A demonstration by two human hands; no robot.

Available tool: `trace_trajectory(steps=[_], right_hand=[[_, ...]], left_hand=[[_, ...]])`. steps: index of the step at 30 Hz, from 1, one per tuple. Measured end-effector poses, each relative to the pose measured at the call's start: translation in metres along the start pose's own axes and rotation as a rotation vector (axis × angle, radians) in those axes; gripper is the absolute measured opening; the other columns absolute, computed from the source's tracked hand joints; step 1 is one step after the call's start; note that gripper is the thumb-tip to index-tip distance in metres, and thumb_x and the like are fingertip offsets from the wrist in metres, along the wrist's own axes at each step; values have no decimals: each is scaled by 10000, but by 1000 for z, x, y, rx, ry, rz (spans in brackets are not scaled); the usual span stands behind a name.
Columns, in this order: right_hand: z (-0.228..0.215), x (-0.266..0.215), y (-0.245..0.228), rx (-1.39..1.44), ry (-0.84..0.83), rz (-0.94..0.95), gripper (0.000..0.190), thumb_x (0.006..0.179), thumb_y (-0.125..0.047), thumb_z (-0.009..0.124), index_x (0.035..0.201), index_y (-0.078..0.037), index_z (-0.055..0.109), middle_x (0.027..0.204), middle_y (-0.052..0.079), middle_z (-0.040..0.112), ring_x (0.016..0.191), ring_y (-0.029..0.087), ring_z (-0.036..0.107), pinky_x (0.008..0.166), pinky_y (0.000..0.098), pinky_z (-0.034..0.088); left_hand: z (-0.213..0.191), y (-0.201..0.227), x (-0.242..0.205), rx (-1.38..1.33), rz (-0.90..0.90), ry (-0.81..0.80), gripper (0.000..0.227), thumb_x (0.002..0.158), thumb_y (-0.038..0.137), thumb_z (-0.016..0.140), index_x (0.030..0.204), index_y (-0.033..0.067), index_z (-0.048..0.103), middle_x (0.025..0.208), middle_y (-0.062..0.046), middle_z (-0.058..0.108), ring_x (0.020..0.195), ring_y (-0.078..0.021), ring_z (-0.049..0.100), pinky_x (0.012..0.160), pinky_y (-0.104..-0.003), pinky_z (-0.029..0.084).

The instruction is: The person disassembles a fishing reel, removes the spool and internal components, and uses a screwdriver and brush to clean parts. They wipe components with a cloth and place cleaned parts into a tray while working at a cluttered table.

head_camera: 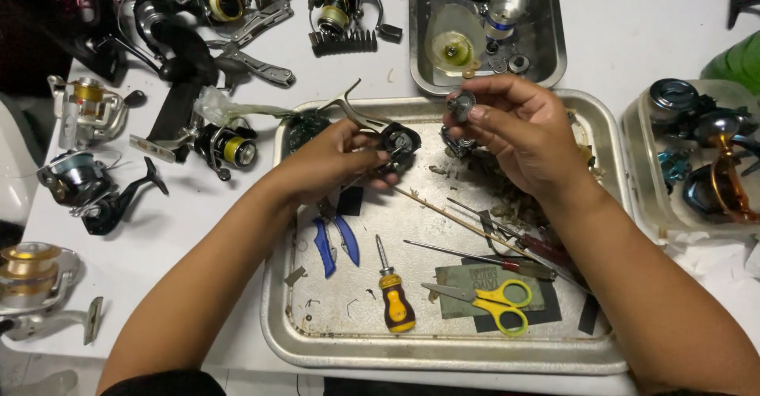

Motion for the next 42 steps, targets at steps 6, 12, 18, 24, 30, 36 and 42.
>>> trace_trajectory(steps=[6, 12, 18, 24, 30, 36, 42], right_hand=[[0, -1, -3, 10, -13, -9, 352, 881, 36, 700, 1220, 99, 626, 1078, 257, 714, 932, 312, 772, 850, 390, 704], [1, -1, -2, 18, -17, 4, 352, 881, 41, 698, 1219, 105, 622, 1073, 260, 717, 924, 310, 775, 835, 367, 709], [0, 1, -2, -8, -15, 10, 358, 879, 34, 704, 1221, 104, 624, 1059, 250, 716, 915, 301, 775, 833, 367, 712], [-5, 2, 6, -18, -3, 23, 345, 892, 39, 690, 1224, 101, 622, 1043, 244, 711, 902, 309, 776, 834, 372, 715], [-7, 2, 8, -6, 2, 27, 351, 886, 48, 683, 1225, 108, 619, 1032, 243, 703, 887, 317, 775, 823, 393, 719], [-9, 2, 15, 29, 9, 43, 376, 868, 35, 689, 1227, 112, 609, 1058, 266, 706, 891, 320, 773, 819, 388, 710], [-2, -5, 17, 49, 11, 84, 361, 865, 40, 683, 1212, 117, 625, 1077, 271, 715, 918, 330, 769, 820, 397, 701]], left_hand=[[7, 17, -9, 266, -23, 6, 486, 875, 9, 692, 1322, -92, 529, 1167, -186, 539, 845, -330, 746, 734, -457, 690], [-3, 23, -4, 323, -2, 51, 562, 882, -11, 649, 1413, -58, 472, 1095, -156, 506, 812, -328, 747, 712, -467, 698], [-29, 19, 3, 507, 29, 166, 599, 864, 51, 721, 1414, -10, 491, 1074, -179, 593, 757, -322, 758, 658, -449, 690], [-24, 43, -9, 905, 114, 281, 605, 834, 184, 751, 1402, 62, 581, 962, -119, 730, 762, -288, 756, 642, -441, 626], [-2, 72, -33, 1197, 210, 358, 476, 864, 285, 728, 1310, 126, 677, 972, -92, 760, 883, -322, 751, 766, -493, 582], [22, 103, -53, 1218, 715, 446, 302, 905, 170, 745, 1198, 97, 729, 955, -88, 729, 891, -339, 713, 796, -429, 539], [58, 115, -52, 750, 884, 248, 273, 941, 126, 737, 1210, 97, 703, 1035, -116, 731, 930, -304, 728, 803, -390, 565]])
Point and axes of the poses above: each hand's wrist, its own x-axis towards the middle knuckle, its own z-axis out of the palm, y = z × x, the point moved 10 cm from there along x, towards the middle knuckle
